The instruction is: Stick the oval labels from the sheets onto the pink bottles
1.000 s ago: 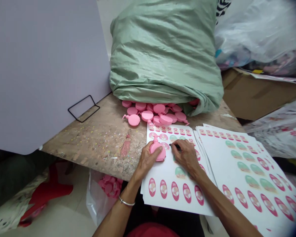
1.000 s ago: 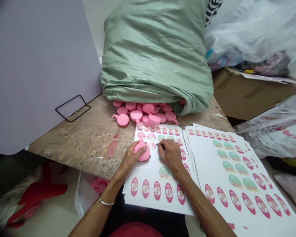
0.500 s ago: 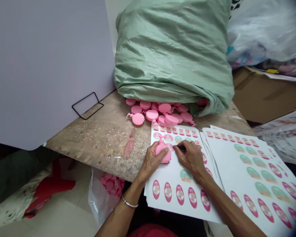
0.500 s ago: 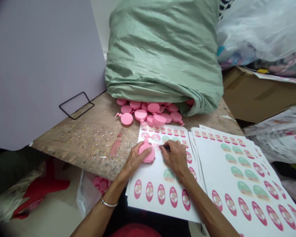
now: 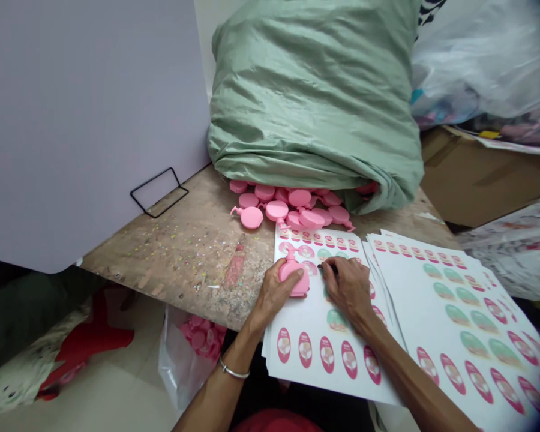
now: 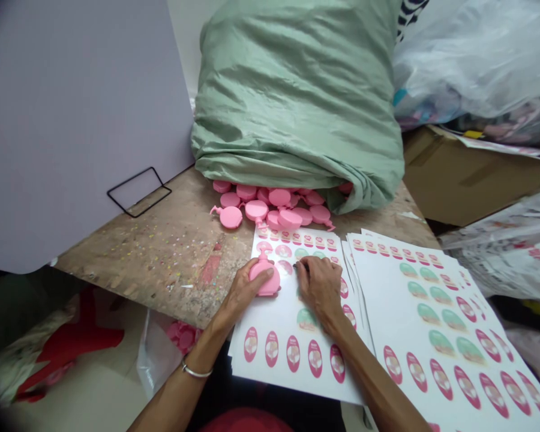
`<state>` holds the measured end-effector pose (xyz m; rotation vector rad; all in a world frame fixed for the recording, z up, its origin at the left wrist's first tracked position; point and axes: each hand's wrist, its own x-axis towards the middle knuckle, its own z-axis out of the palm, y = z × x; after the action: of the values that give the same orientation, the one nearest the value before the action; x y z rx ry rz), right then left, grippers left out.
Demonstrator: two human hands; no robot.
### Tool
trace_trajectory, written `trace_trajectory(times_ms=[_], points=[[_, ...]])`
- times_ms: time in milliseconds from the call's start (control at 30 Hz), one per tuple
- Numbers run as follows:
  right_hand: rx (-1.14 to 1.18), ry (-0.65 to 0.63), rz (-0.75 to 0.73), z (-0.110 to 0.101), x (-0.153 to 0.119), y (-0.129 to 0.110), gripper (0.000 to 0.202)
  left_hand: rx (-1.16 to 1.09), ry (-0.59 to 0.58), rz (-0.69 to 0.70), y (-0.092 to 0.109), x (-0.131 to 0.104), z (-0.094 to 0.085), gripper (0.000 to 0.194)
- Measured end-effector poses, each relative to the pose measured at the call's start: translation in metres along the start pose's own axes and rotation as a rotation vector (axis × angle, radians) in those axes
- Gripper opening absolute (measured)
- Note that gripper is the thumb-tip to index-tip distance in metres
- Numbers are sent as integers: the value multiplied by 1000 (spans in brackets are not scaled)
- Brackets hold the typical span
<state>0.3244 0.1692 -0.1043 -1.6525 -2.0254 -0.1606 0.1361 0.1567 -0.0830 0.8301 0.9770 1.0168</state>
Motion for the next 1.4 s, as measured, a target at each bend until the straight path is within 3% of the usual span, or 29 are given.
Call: trace_trajectory(times_ms=[133, 367, 633, 800, 933, 1067, 1233, 1400], points=[[-83, -8, 15, 1, 0, 0, 19, 16, 12, 7, -2, 2, -1, 38], [79, -44, 27, 2, 5, 1, 27, 56, 22, 13, -7, 4, -2, 40], [465, -41, 330, 6, 4, -2, 34, 46, 35, -5, -5, 3, -1, 41], [680, 0, 462, -10, 12, -2, 34, 10, 41, -15, -2, 3, 2, 47], [697, 15, 383, -35, 17, -16, 30, -99, 55, -15, 3, -4, 3, 52], [717, -62, 222, -51, 14, -52, 25, -340, 102, -44, 18, -19, -5, 54], [726, -116, 43, -53, 16, -92, 21, -394, 91, -17, 38, -42, -19, 43], [696, -135, -79, -48, 22, -110, 19, -407, 124, 7, 44, -56, -32, 50]])
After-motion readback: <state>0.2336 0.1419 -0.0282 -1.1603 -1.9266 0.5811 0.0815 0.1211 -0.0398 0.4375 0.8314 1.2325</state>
